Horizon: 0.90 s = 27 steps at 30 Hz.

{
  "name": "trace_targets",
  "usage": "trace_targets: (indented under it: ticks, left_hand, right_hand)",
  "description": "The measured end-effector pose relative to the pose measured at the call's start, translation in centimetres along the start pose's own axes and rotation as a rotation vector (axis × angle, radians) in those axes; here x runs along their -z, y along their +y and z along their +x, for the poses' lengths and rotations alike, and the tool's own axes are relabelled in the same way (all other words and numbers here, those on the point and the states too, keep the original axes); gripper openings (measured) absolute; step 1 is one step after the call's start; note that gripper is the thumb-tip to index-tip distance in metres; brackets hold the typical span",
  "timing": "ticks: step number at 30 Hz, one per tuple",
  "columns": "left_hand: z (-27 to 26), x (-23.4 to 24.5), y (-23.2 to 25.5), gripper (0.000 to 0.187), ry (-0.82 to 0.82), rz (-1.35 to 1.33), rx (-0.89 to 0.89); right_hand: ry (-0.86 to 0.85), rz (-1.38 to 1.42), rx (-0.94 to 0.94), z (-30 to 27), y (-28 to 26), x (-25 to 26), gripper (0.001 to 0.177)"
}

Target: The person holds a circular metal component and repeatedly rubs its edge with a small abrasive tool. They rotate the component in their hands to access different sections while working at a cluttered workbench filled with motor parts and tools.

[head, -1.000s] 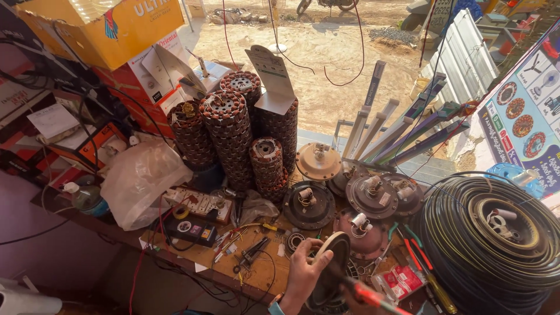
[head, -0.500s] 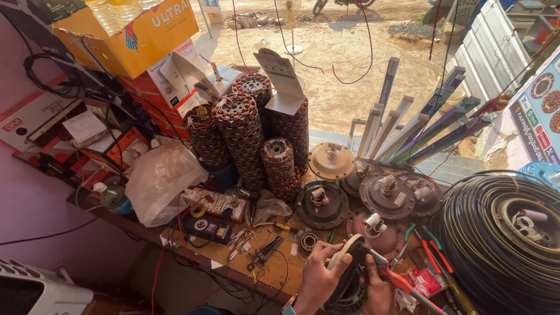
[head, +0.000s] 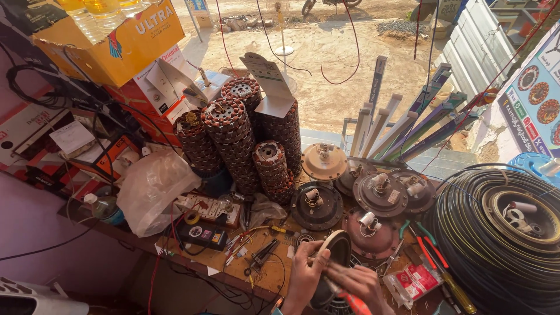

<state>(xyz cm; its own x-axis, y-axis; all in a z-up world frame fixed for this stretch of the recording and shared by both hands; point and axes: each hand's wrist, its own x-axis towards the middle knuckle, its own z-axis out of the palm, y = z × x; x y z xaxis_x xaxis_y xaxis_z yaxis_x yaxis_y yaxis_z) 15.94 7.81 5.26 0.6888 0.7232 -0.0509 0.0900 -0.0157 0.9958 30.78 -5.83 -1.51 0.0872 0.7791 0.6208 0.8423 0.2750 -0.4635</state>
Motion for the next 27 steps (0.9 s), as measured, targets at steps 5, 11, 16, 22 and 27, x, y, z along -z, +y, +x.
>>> trace_targets:
  ticks: [5,11,16,22,27]
  left_hand:
    - [0.3,0.2,-1.0,0.05,0.015,-0.064,0.034]
    - [0.9,0.9,-1.9,0.054,0.057,-0.083,0.019]
    - [0.5,0.8,-2.9,0.054,0.043,-0.066,0.021]
    - [0.4,0.5,-2.5,0.054,0.091,-0.042,-0.02]
    - [-0.8,-0.6,-1.3,0.055,0.116,0.016,-0.063]
  right_hand:
    - [0.22,0.155,-0.528,-1.3,2.3,-1.0,0.041]
    - [-0.224,0.359,-0.448,-6.8,1.3,-6.2,0.039]
    - [0.333,0.152,-0.222,-2.5,1.8,-5.6,0.05]
    - [-0.07,0.306,-0.627,-3.9,4.0,-3.7,0.042]
    - [-0.054,0.422,-0.525,-6.1,2.2,-6.7,0.037]
